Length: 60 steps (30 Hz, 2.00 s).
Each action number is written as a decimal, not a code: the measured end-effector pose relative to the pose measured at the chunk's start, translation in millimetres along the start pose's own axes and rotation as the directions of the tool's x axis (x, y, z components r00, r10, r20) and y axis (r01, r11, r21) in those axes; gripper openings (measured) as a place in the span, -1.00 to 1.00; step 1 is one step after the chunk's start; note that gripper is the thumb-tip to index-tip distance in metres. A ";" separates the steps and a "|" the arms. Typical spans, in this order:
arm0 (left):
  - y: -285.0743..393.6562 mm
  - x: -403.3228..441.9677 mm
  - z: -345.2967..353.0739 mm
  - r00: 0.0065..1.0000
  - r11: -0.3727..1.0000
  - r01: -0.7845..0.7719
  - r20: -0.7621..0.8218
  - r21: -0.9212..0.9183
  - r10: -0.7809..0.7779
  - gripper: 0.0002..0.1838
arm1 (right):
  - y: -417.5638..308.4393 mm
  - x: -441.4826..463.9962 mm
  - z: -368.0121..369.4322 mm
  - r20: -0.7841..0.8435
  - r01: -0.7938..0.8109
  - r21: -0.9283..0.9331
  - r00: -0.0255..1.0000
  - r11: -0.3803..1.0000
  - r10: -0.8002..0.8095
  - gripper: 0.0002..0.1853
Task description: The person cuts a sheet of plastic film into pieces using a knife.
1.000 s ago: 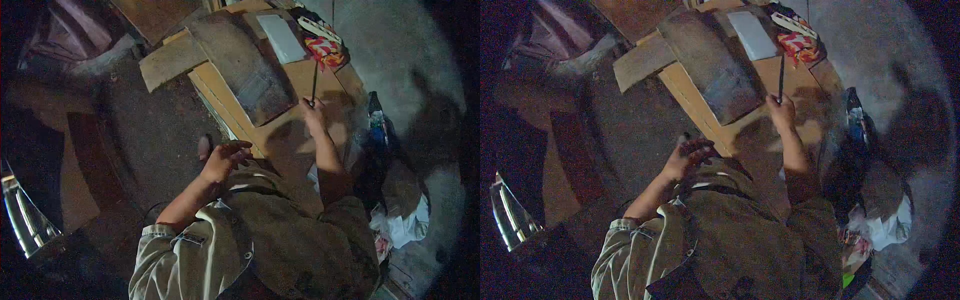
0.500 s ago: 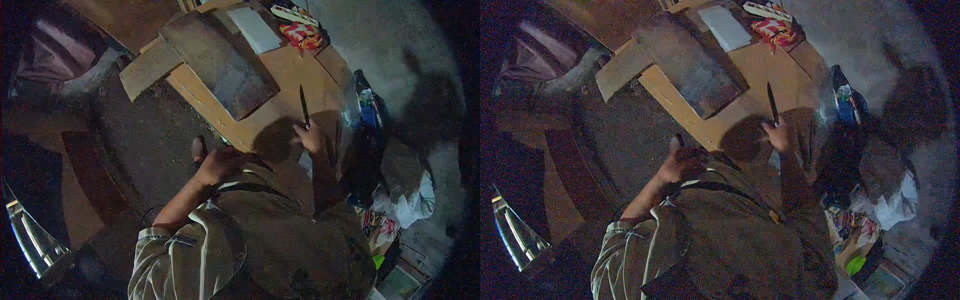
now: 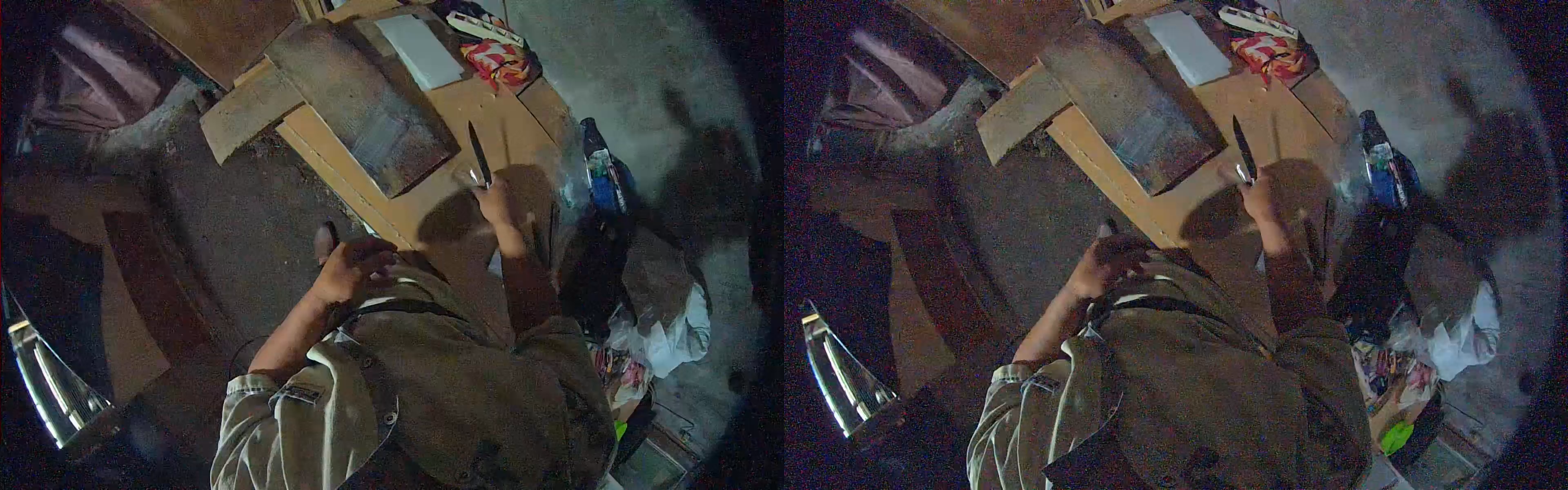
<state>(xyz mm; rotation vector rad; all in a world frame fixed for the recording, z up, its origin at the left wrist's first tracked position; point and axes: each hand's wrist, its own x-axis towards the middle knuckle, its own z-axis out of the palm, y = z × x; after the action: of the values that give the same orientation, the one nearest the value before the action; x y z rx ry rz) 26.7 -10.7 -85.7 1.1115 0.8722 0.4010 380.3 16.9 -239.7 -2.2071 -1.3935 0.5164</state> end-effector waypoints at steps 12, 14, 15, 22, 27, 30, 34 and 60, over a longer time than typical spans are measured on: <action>-5.6 6.5 -5.8 0.996 0.981 -0.085 -0.023 -0.173 0.082 -0.65 | -16.7 -12.3 -31.1 -0.041 -0.024 0.048 0.999 0.999 0.026 -0.78; -1.9 4.6 -4.7 0.999 0.991 -0.050 -0.015 -0.128 0.049 -0.65 | -7.8 -12.1 -21.9 -0.053 -0.004 -0.011 0.999 1.000 0.003 -0.77; 1.7 4.4 -4.0 1.000 0.997 -0.014 -0.010 -0.081 0.013 -0.65 | -3.6 -12.3 -18.8 -0.056 -0.001 -0.011 0.998 1.000 0.000 -0.77; 2.8 3.2 -3.4 0.997 0.998 -0.066 -0.027 0.024 0.067 -0.64 | -19.9 -6.6 -20.6 0.074 -0.133 0.016 0.989 0.991 0.131 -0.80; 2.9 -0.2 -3.8 0.984 0.983 -0.177 -0.011 0.044 0.178 -0.64 | -12.3 -1.0 -15.9 -0.041 -0.016 0.050 0.999 0.999 0.018 -0.77; 8.1 -2.2 0.2 0.997 0.998 -0.055 -0.046 0.018 0.055 -0.65 | 23.2 10.5 3.6 -0.126 0.153 0.081 0.982 0.985 -0.142 -0.73; 5.4 -0.2 0.4 0.997 0.997 -0.066 -0.046 0.033 0.068 -0.64 | 7.9 6.6 -1.4 -0.075 0.014 -0.060 0.997 0.998 -0.019 -0.70; 36.0 10.9 12.8 0.991 0.922 -0.117 -0.098 -0.369 0.087 -0.53 | -199.3 -111.6 -79.9 0.263 0.244 0.414 0.890 0.877 -0.372 -0.82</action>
<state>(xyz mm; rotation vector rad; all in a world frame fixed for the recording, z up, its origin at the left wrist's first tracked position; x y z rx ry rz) 48.1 4.1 -55.6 0.7921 0.7686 0.6736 232.6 -26.3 -53.0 -1.5995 -1.6281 0.9814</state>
